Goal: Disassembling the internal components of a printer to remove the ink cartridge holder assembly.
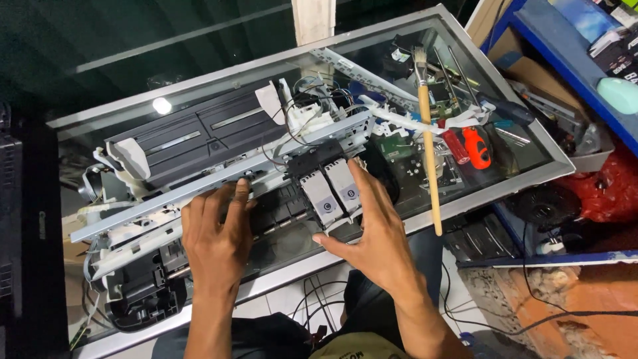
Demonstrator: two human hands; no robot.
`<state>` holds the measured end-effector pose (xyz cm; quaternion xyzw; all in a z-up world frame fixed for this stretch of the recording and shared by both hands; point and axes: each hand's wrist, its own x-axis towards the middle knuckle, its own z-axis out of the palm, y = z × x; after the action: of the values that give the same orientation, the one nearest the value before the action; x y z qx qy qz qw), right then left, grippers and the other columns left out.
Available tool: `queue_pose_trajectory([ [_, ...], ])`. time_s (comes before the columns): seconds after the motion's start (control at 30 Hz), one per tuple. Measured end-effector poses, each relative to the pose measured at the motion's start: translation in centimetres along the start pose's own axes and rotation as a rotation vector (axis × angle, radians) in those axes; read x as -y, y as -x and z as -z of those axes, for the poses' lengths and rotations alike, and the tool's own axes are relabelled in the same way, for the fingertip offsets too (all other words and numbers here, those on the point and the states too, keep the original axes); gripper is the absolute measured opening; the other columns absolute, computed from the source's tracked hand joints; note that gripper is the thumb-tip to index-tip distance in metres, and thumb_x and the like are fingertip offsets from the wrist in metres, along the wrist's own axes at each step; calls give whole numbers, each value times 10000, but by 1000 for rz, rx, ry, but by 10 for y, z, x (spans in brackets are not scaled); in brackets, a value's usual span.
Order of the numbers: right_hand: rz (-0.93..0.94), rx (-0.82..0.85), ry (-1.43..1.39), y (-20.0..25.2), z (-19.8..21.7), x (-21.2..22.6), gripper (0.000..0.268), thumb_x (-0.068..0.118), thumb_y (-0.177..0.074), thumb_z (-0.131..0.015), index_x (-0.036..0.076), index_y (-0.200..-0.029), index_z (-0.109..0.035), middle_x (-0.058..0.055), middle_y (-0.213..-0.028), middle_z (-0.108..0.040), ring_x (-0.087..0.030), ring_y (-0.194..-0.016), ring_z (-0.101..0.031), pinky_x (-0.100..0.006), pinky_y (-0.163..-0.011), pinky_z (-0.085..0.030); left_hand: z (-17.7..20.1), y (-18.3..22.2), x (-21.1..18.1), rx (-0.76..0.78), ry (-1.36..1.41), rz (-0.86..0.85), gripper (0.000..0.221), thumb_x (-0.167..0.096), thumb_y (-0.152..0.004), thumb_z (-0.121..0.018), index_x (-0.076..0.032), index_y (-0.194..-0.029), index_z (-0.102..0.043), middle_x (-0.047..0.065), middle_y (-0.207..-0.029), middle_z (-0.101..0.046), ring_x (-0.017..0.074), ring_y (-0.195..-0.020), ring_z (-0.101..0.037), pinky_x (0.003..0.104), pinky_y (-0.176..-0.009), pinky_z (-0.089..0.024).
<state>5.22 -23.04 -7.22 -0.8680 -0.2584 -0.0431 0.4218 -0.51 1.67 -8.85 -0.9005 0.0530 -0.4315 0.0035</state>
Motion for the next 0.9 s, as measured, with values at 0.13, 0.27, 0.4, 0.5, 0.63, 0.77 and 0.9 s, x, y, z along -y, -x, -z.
queue_pose_trajectory([
  [0.13, 28, -32, 25, 0, -3, -1, 1170, 367, -746, -931, 54, -1608, -205, -205, -1651, -351, -381, -1514, -360, -523, -1218, -329, 0, -6, -3, 12, 3, 1, 400, -80, -982, -830, -46, -1343, -660, 144, -1134, -673, 277, -886, -549, 394, -684, -396],
  [0.27, 35, -59, 50, 0, -4, -3, 1139, 362, -759, -922, 45, -1602, -224, -207, -1629, -390, -372, -1490, -407, -503, -1184, -399, 0, -8, -5, 3, -9, 12, 307, -98, -985, -817, -44, -1266, -704, 130, -1131, -673, 254, -861, -522, 369, -660, -375],
  [0.4, 62, -83, 42, -2, -4, -2, 1100, 344, -781, -904, 33, -1597, -235, -208, -1606, -425, -352, -1469, -440, -496, -1164, -437, -3, -5, -5, 19, 8, 33, 406, -82, -966, -837, -47, -1336, -674, 132, -1179, -667, 252, -887, -517, 374, -681, -386],
  [0.5, 58, -98, 59, -2, -3, -1, 1073, 355, -784, -896, 40, -1592, -264, -198, -1600, -443, -353, -1463, -445, -483, -1162, -435, -8, -5, -5, -1, 25, 28, 446, -79, -970, -834, -49, -1372, -643, 147, -1168, -670, 254, -893, -522, 374, -686, -375],
  [0.63, 82, -116, 98, -2, -3, 2, 1056, 368, -784, -894, 21, -1578, -291, -212, -1547, -494, -361, -1411, -484, -482, -1105, -491, -12, 1, -7, 36, 50, 72, 448, -43, -975, -809, -27, -1390, -642, 154, -1160, -604, 239, -852, -435, 341, -670, -387],
  [0.77, 97, -151, 107, -1, -5, 2, 1044, 377, -789, -893, 19, -1574, -306, -189, -1514, -535, -348, -1326, -516, -499, -1056, -523, -14, 0, -9, -5, 15, 56, 489, -19, -974, -826, -32, -1414, -613, 171, -1139, -596, 285, -918, -492, 370, -688, -439],
  [0.9, 145, -205, 116, 0, -9, 3, 1015, 358, -799, -894, -10, -1558, -330, -189, -1519, -536, -338, -1317, -532, -470, -1078, -525, -9, -14, -17, -85, -70, 45, 280, -46, -972, -814, 2, -1228, -712, 145, -1104, -684, 286, -965, -576, 377, -712, -451],
])
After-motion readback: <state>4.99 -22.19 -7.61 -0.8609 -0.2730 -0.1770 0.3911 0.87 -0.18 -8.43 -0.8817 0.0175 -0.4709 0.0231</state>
